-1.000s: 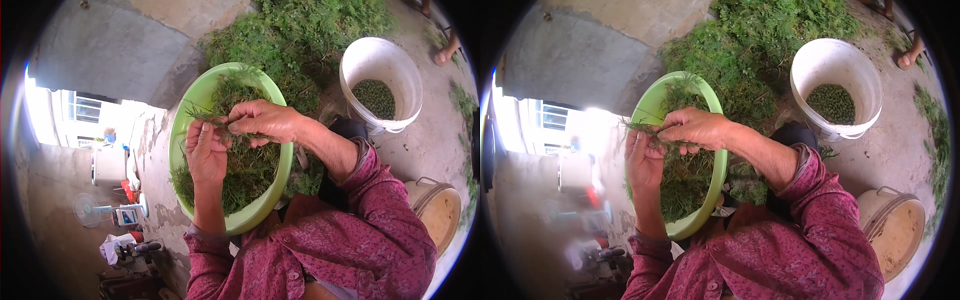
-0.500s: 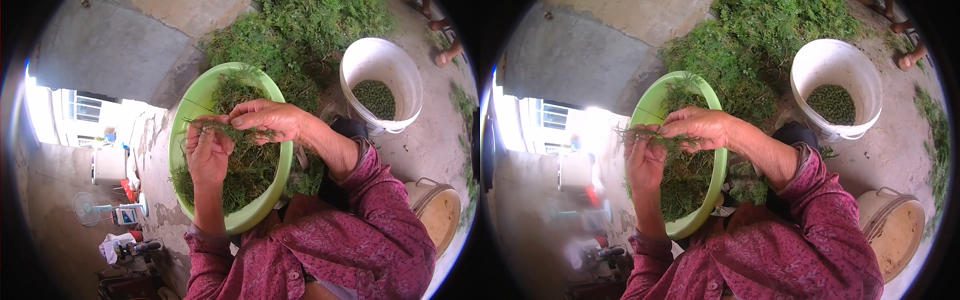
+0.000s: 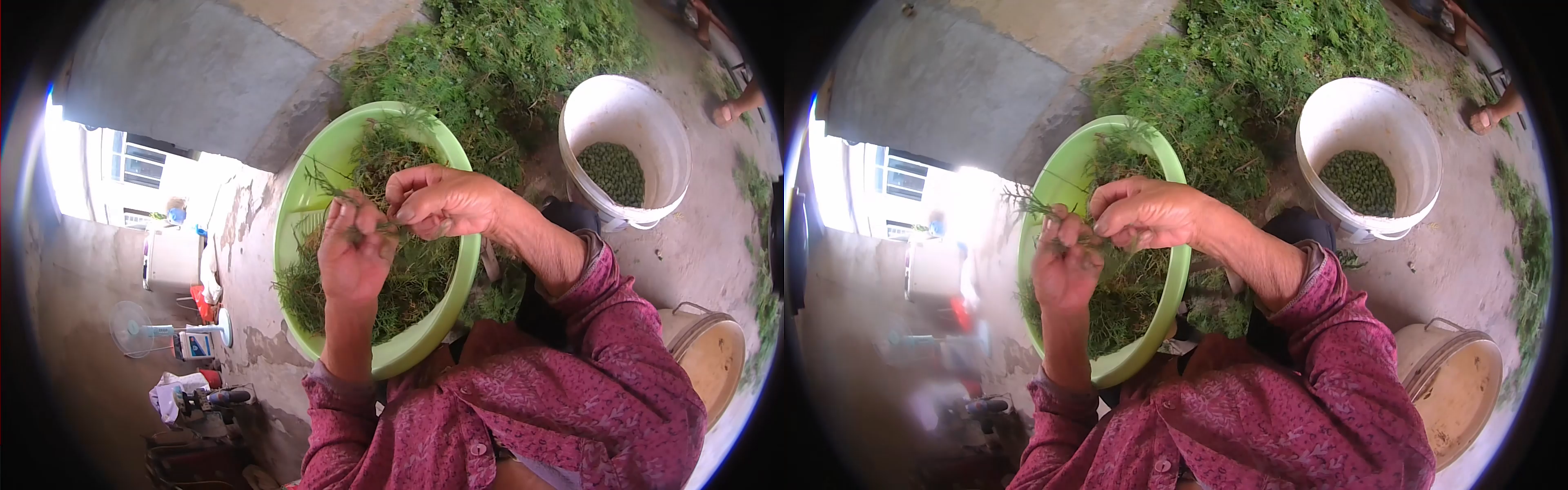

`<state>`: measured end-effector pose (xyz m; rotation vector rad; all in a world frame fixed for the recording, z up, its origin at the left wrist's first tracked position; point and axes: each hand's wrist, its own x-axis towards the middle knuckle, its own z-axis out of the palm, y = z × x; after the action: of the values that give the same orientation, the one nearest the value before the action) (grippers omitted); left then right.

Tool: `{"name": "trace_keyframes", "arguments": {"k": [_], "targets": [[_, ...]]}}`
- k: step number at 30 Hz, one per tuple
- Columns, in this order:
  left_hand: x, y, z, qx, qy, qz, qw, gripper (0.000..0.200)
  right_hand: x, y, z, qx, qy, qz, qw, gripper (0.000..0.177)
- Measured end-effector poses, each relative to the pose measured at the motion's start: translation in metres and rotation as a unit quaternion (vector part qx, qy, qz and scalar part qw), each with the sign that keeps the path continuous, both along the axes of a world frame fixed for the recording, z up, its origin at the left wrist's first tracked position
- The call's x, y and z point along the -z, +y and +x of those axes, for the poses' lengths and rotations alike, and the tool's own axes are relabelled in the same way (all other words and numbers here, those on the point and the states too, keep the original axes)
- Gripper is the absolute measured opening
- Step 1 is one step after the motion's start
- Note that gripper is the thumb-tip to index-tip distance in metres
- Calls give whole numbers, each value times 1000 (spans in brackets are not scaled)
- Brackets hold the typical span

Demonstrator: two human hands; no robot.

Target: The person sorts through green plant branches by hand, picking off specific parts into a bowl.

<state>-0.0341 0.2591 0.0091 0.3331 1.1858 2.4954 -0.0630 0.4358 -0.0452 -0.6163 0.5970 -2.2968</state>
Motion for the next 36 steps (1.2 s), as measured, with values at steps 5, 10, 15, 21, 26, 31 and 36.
{"name": "trace_keyframes", "arguments": {"k": [5, 10, 15, 21, 26, 31, 36], "targets": [[-11, -30, 2, -65, -4, 12, 998, 10, -1, 0, 1, -44, -13, -49, 998, 15], [-12, -73, 31, -209, 0, -208, 955, 8, -12, 2, 2, -20, -126, 37, 991, 37], [1, -119, 55, -284, -28, -274, 919, 7, -26, 29, 17, 148, 32, 73, 986, 23], [12, -161, 81, -231, 25, -591, 772, 10, 1, 157, 33, 737, 76, 341, 578, 19], [4, -153, 79, -20, 143, -785, 603, 35, 67, 240, 29, 575, 178, 794, 84, 46], [1, -133, 55, 25, 236, -776, 584, 36, 17, 156, 12, 588, 175, 675, 409, 51], [23, -109, 13, 14, 319, -747, 583, 32, 46, 91, -36, 597, 173, 525, 582, 45]]}}
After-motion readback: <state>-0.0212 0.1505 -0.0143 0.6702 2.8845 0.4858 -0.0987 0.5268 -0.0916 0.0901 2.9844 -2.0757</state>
